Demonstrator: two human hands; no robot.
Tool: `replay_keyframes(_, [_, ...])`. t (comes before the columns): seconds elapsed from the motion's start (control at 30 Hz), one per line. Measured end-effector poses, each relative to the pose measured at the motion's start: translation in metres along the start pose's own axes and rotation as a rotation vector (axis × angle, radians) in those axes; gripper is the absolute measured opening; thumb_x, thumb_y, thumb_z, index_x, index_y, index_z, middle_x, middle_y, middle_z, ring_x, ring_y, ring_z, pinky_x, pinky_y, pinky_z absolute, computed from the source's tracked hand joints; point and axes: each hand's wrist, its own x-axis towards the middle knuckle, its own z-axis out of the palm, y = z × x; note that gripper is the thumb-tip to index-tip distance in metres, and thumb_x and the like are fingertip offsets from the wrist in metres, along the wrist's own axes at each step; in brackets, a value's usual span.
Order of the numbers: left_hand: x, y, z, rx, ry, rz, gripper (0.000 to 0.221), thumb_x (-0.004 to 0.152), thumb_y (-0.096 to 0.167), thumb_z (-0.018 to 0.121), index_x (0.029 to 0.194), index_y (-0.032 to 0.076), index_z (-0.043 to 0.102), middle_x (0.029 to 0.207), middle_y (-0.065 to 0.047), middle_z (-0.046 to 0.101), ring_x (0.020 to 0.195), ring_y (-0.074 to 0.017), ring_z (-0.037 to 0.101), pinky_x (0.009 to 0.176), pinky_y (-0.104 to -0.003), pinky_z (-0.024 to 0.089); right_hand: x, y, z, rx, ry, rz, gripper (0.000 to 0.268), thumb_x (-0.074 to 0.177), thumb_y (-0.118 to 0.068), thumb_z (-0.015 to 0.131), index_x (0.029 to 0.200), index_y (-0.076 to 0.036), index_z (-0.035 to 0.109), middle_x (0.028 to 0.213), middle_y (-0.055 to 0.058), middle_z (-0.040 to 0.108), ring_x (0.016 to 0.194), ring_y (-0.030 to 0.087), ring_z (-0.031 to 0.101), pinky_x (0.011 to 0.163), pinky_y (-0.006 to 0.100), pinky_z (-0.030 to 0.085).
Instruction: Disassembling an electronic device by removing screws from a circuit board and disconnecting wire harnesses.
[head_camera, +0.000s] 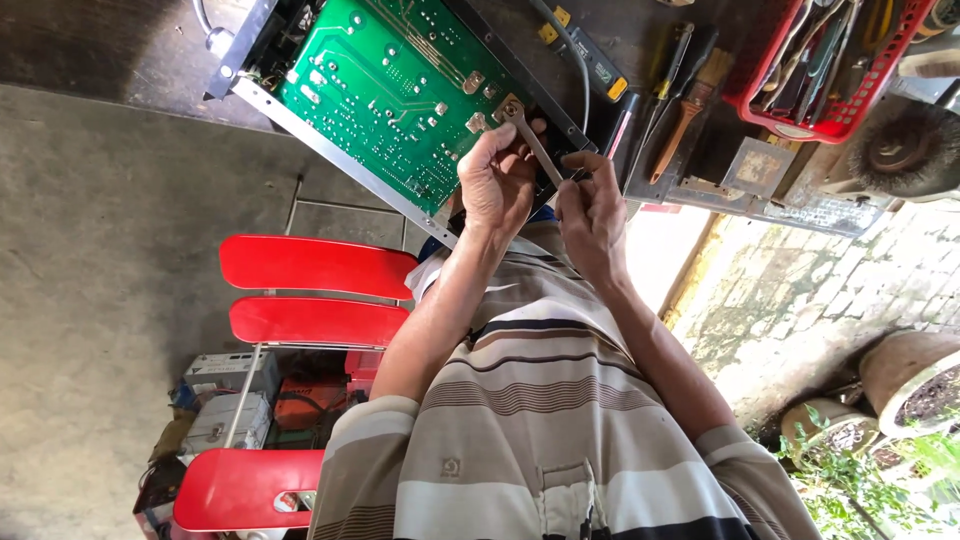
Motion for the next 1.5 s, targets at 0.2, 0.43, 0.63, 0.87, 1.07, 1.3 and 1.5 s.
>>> replay_keyframes(0.2, [-0.005,0.002,0.009,0.05,-0.029,-0.014,0.019,0.088,0.006,0.076,0.104,-0.003,0.074,0.096,-0.019,0.076,0.088,-0.0257,0.074,0.09,-0.035,0.057,-0.006,-0.003,0.011,0.085,-0.067,0.092,0.028,0.106,0.001,0.042,0.127,-0.005,0.059,0.063,0.009,0.057,0.04,0.015,0.057,0.034,0.024,0.046])
replay_keyframes(0.43, [-0.021,0.008,0.022,0.066,-0.045,-0.019,0.019,0.087,0.005,0.082,0.103,-0.002,0.074,0.097,-0.017,0.075,0.089,-0.024,0.073,0.09,-0.035,0.055,0.012,-0.004,0.014,-0.679,0.229,-0.406,0.046,0.098,-0.023,0.063,0.143,-0.012,0.056,0.057,0.01,0.062,0.053,0.032,0.07,0.054,0.039,0.054])
replay_keyframes(0.63, [-0.019,0.005,0.024,0.049,0.041,-0.054,0.023,0.085,0.009,0.086,0.101,-0.003,0.074,0.094,-0.015,0.075,0.086,-0.0211,0.073,0.092,-0.034,0.055,0.025,0.01,0.014,-0.797,0.289,-0.521,0.071,0.099,-0.057,0.072,0.14,-0.001,0.056,0.051,0.012,0.061,0.049,0.03,0.07,0.051,0.036,0.053])
replay_keyframes(0.87, [-0.021,0.002,0.049,-0.089,0.231,0.089,0.028,0.072,-0.013,0.088,0.092,-0.015,0.067,0.087,-0.021,0.071,0.077,-0.0249,0.071,0.079,-0.039,0.059,0.033,0.019,0.009,-0.962,0.384,-0.609,0.053,0.099,-0.055,0.071,0.126,-0.009,0.069,0.041,-0.002,0.056,0.046,0.019,0.07,0.052,0.028,0.054])
replay_keyframes(1.07, [-0.027,0.01,0.051,0.027,0.246,0.081,0.034,0.066,-0.01,0.092,0.094,-0.004,0.074,0.091,-0.013,0.074,0.082,-0.0243,0.073,0.077,-0.036,0.057,0.054,0.043,-0.009,-1.116,0.421,-0.682,0.035,0.1,-0.057,0.066,0.096,-0.023,0.075,0.04,-0.012,0.052,0.046,0.011,0.068,0.052,0.025,0.052])
replay_keyframes(1.3, [-0.023,0.017,0.041,0.082,0.139,0.037,0.026,0.072,-0.005,0.091,0.093,-0.001,0.077,0.089,-0.013,0.075,0.073,-0.0233,0.073,0.069,-0.034,0.062,0.057,0.01,-0.017,-0.92,0.133,-0.742,0.048,0.1,-0.056,0.076,0.087,-0.01,0.07,0.043,0.0,0.055,0.048,0.021,0.07,0.053,0.031,0.054])
replay_keyframes(1.5, [-0.017,0.016,0.026,0.09,0.187,-0.012,0.02,0.071,0.011,0.089,0.085,0.003,0.077,0.076,-0.008,0.071,0.07,-0.0165,0.065,0.076,-0.031,0.057,0.039,-0.02,-0.008,-0.838,0.109,-0.679,0.051,0.105,-0.042,0.068,0.131,0.001,0.065,0.044,0.009,0.055,0.051,0.029,0.071,0.056,0.036,0.057])
